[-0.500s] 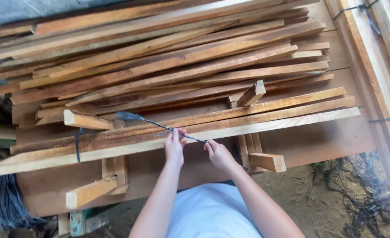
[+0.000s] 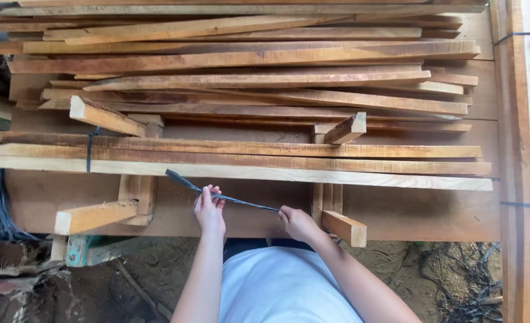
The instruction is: Bundling and tying together thin wooden planks using black plastic strips.
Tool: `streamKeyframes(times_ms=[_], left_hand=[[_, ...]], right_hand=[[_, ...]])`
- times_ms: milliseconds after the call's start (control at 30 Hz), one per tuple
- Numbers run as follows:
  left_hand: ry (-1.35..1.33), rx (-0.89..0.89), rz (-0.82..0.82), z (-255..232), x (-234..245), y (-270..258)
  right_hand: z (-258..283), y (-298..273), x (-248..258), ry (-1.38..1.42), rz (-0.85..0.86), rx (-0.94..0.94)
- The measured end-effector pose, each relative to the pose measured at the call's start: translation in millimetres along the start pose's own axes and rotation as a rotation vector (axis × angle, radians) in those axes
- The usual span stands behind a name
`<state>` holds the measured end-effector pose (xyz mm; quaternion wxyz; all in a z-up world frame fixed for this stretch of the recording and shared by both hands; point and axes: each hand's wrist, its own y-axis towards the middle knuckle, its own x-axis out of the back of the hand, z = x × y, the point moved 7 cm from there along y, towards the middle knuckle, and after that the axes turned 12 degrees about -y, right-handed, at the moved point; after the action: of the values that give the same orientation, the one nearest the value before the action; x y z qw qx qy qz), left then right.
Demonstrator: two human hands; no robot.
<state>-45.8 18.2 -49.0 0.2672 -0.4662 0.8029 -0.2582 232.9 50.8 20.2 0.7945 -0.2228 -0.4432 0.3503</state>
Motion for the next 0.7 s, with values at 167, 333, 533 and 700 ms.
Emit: streamKeyframes(times_ms=[167,333,533,700], left_hand=[[-0.039,0.002,-0.106,19,70,35],[-0.024,-0.051,-0.486,17,143,61],[0.864,-0.849,0.245,-68,-8,-55],[1.805,-0.548,1.04,32,-31,-48]], right_hand=[[-18,7,1,-0.008,-0.017,-0.002],[-10,15,4,-0.018,-0.044,-0.022],[27,24,3,-0.095,-0.064,-0.012],[58,47,-23,-0.014,-0.026,0.039]])
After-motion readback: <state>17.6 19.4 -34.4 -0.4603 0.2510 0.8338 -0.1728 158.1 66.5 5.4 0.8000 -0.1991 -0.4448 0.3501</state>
